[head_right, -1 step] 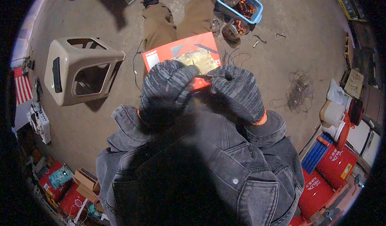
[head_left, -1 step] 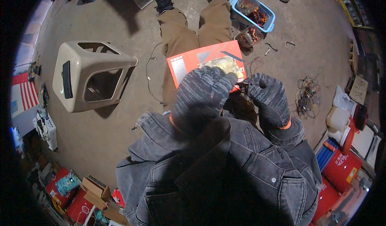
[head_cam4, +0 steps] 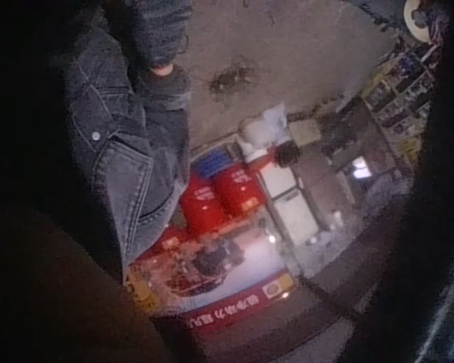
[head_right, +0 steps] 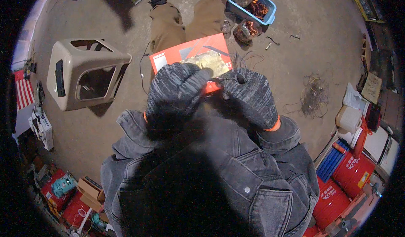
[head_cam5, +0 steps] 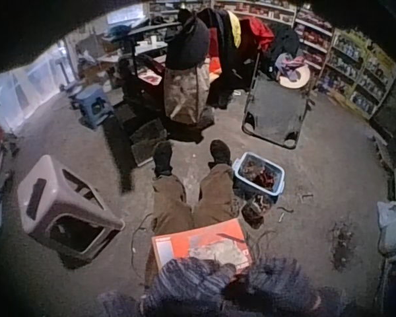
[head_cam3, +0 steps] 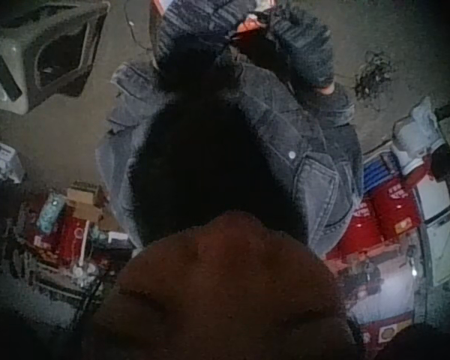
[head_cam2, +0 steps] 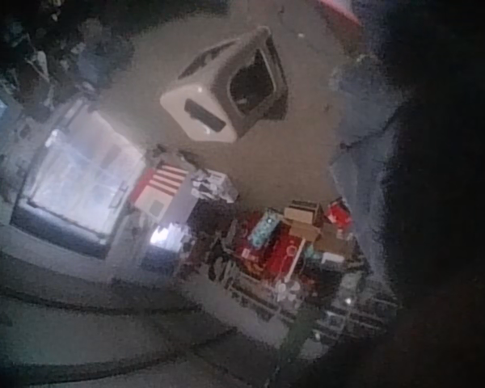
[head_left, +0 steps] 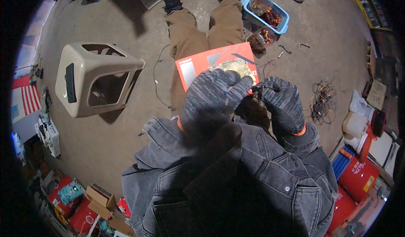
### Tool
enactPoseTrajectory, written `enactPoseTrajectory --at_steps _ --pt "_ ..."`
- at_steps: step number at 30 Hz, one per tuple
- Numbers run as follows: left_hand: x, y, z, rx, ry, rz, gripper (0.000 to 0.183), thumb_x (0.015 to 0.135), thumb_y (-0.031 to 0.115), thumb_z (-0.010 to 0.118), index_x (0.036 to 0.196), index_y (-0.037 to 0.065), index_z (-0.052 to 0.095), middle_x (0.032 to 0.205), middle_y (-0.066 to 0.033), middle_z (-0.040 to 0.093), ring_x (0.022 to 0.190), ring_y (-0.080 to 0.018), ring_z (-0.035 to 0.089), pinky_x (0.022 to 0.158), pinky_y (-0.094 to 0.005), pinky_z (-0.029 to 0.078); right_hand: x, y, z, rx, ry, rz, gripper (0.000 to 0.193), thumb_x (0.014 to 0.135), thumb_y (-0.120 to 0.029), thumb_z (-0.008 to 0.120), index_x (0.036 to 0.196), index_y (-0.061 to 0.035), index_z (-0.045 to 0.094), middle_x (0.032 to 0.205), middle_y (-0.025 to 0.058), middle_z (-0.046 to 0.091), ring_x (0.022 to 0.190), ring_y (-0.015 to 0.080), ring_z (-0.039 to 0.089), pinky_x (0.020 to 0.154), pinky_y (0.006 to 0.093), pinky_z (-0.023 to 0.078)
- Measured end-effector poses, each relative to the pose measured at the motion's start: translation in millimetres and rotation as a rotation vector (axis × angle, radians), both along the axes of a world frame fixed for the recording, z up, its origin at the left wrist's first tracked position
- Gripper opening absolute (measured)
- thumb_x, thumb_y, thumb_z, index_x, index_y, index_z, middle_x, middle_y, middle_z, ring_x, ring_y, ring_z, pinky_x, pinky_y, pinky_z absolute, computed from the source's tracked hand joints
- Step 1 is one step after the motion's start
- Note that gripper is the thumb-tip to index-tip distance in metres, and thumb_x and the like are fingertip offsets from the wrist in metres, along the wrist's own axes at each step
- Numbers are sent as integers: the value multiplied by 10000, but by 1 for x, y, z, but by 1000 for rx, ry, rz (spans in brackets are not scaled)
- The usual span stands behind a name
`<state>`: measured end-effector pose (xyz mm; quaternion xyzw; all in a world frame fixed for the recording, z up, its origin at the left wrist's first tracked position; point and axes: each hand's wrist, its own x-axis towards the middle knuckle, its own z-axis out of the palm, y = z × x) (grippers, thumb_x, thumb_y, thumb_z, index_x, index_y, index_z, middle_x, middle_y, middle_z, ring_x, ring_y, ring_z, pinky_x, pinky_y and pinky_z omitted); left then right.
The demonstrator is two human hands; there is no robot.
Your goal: The person sits on the floor and uses a soldering iron to work on a small electronic component held in gloved hands. They repeatedly heat and adjust the component while occasionally inspecting the joint.
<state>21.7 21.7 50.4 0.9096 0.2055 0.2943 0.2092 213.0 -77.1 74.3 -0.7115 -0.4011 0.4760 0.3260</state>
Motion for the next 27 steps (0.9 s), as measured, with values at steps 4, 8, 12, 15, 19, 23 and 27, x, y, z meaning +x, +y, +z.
enactPoseTrajectory --at_steps 4,8,12,15,19,23,27 --pt "-2 0 4 136 43 -14 311 732 124 673 1033 46 664 995 -139 668 898 -306 639 730 -422 500 4 -1 -9 151 56 86 224 901 -226 577 927 -37 694 716 99 646 646 210 598 634 319 461" --pt "-5 -5 -3 104 77 -28 275 751 135 662 1012 51 662 980 -134 667 914 -305 639 739 -417 501 -1 0 -18 397 -67 85 231 918 -229 554 838 -44 667 647 70 599 603 182 550 621 309 437" --pt "-12 -3 -10 26 -26 -158 247 764 134 648 998 55 646 1014 -145 659 928 -305 636 748 -417 497 5 -1 -8 80 295 82 275 906 -279 576 776 -47 647 635 50 590 596 150 529 611 307 426" --pt "-15 -4 -11 114 8 -155 260 776 125 630 1027 62 627 1023 -139 640 913 -299 628 746 -414 494 6 0 0 -7 272 71 287 884 -296 598 757 -44 645 646 46 606 605 132 533 606 308 428" --pt "-18 -1 -14 47 127 -243 256 822 120 582 1072 66 600 1030 -119 617 920 -276 615 770 -395 493 1 2 3 29 212 87 258 865 -263 602 758 -32 645 662 51 623 626 127 547 611 305 440" --pt "-22 2 -18 -160 146 -366 293 923 85 488 1203 29 555 1138 -106 608 1031 -216 599 868 -326 492 1 0 3 54 129 105 200 848 -204 603 797 -17 652 688 60 638 663 134 573 645 309 465" --pt "-22 -3 -22 -116 141 -321 282 953 77 453 1212 28 554 1100 -88 616 988 -181 600 831 -293 494 -2 -2 -1 99 183 61 176 855 -173 600 852 -5 653 728 72 647 691 142 588 672 314 480"
